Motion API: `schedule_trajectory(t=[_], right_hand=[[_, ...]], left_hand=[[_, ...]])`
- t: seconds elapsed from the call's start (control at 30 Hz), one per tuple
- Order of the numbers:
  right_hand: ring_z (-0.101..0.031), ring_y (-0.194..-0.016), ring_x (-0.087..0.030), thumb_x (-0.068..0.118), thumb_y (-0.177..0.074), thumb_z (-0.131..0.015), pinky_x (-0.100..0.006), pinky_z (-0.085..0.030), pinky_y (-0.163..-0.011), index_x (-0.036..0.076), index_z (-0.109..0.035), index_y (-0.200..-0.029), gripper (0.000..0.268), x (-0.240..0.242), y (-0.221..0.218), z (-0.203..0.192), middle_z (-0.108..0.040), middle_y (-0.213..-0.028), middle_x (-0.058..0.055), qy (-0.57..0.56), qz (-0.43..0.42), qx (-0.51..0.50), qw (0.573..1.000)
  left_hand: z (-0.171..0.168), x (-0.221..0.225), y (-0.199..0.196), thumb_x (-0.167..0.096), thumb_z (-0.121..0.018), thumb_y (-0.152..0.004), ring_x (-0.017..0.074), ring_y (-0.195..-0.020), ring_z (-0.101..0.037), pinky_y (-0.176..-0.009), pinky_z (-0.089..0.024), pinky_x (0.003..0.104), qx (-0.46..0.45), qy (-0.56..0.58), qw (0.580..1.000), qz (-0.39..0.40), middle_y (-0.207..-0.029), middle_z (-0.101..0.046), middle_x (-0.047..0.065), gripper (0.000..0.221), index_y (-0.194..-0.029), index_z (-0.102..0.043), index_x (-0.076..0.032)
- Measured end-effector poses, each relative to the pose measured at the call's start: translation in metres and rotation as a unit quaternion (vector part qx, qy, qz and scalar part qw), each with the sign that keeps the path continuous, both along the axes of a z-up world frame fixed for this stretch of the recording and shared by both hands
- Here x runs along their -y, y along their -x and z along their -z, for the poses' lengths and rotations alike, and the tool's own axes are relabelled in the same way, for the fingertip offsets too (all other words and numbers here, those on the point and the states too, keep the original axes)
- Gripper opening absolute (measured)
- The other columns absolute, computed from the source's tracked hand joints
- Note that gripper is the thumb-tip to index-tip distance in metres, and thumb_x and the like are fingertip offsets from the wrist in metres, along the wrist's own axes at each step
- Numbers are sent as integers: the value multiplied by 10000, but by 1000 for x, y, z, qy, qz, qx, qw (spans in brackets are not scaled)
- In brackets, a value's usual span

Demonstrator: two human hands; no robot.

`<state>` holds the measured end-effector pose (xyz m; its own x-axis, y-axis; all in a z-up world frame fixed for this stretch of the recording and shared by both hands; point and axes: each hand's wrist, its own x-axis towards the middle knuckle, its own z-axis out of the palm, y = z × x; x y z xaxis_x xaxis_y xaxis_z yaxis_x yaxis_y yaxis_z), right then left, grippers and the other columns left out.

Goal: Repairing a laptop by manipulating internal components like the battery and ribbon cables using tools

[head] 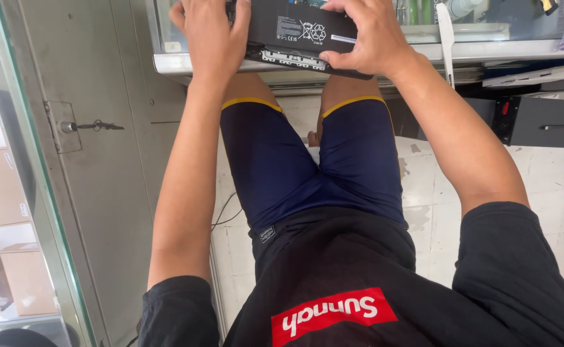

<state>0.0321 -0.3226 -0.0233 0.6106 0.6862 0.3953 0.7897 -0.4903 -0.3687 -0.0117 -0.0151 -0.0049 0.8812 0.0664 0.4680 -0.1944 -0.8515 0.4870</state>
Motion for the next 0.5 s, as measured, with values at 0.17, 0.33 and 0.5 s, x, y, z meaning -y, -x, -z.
schedule_trajectory(t=[0.17, 0.33, 0.5], right_hand=[[-642, -1047, -314, 441, -835, -897, -447, -431, -871, 28, -695, -1290, 646, -4, 2, -9, -726, -1212, -122, 11, -11, 12, 1000], [-574, -1054, -276, 610, -828, -909, -419, -320, -982, 28, -719, -1304, 775, -8, 5, -15, -605, -1136, -105, 33, -9, 29, 999], [-578, -1121, -326, 748, -999, -510, -464, -309, -1011, -22, -678, -1333, 857, 7, 32, -23, -588, -1188, -166, -27, 77, 58, 995]], left_hand=[[7, 3, -17, -329, -814, -892, 229, -1019, -591, -895, -363, 527, -138, 139, 978, -73, -971, -631, -39, 244, -998, -631, -209], [4, 0, -23, -266, -828, -883, 159, -1025, -609, -892, -336, 491, -203, 171, 961, -70, -1056, -617, -90, 208, -1052, -708, -247], [-10, 4, -14, -276, -783, -912, 160, -1039, -596, -943, -332, 495, -209, 168, 961, -62, -1096, -590, -74, 197, -1094, -711, -251]])
